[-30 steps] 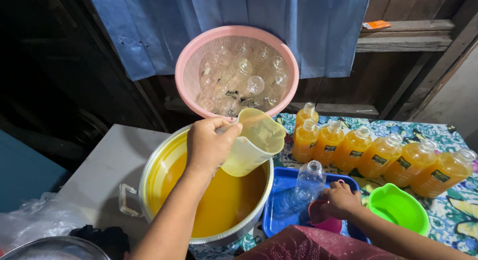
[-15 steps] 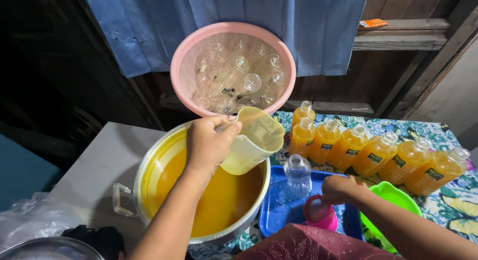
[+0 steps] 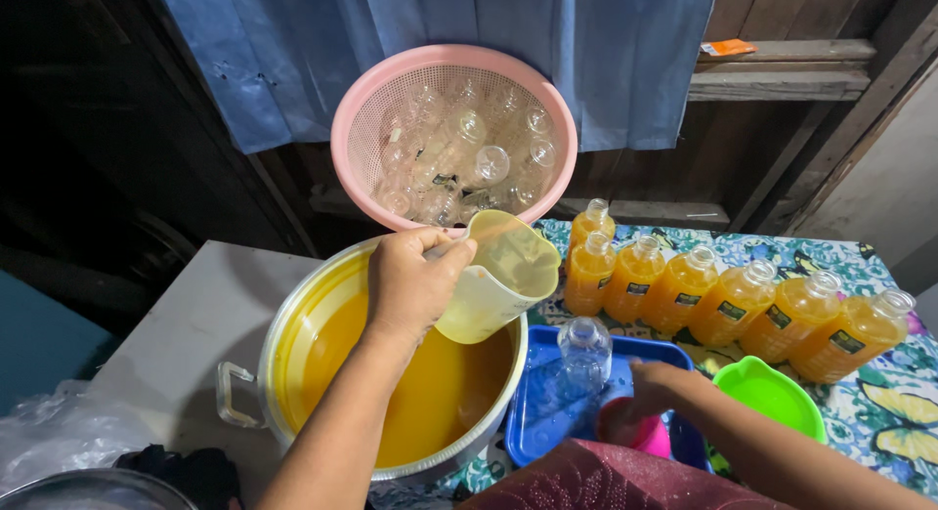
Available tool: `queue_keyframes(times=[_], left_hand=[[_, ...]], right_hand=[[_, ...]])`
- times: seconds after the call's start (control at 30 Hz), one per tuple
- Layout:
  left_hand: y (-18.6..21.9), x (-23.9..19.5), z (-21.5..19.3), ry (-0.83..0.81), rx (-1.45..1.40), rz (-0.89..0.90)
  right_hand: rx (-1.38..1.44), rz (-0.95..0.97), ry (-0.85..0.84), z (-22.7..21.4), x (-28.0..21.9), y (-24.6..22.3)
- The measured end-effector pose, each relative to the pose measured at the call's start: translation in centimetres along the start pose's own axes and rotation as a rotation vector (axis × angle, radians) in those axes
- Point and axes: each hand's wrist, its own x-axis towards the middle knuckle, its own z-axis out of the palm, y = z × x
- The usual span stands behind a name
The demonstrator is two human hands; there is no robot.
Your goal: The person pours a yellow liquid from a large metal pot into plastic bottles using a measuring cup and a pink strainer. The person repeatedly scoops liquid, filters it into bottles, and places filled bottles on a tray.
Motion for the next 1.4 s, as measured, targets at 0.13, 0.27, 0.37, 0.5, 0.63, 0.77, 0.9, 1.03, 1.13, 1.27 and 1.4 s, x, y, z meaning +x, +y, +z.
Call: queue_keyframes(times=[0.13,0.27,0.37,0.5,0.63,0.77,0.9,1.03,1.13,1.27,1.4], left_hand=[[-0.2,0.1,0.0,-0.013,0.017,0.008],[-0.1,0.3,0.2,-0.021,0.023,-0.016],[0.1,0.5,0.2,-0.019,0.031,-0.002],[0.0,0.6,-0.1,-0.002,0.078,0.001],[-0.2,0.5,-0.3,-0.009,0.073,-0.003],[-0.2,0.7,0.0,-0.014,0.061,0.006],[0.1,0.9,0.1,-0.012,0.067,-0.002],[0.0,0.9,-0.2,0.002,0.073,-0.019],[-0.2,0.8,-0.3,0.015,0.043,0.009],[-0.6,0.9,-0.1,0.024,0.073,0.016],[-0.9,0.9,0.1,-0.003,0.078,-0.044]], right_hand=[[0.343,-0.125,0.571,-3.4,-5.0,-4.5],[0.478,-0.315,0.798,-5.0,-7.2,-6.9],[0.702,-0.332,0.693,-5.7,-7.4,-7.1],[0.735,-0.203,0.59,-5.6,-7.4,-6.5],[0.736,-0.288,0.569,-4.8,-7.7,-6.2],[0.756,-0.3,0.547,-5.3,-7.7,-6.5],[0.75,-0.313,0.496,-5.4,-7.4,-6.0],[0.741,-0.26,0.451,-5.1,-6.4,-3.9],[0.688,-0.192,0.353,-4.8,-5.8,-2.0],[0.668,-0.189,0.331,-4.4,-5.1,-1.4],[0.766,-0.247,0.42,-4.2,-2.5,-3.2]])
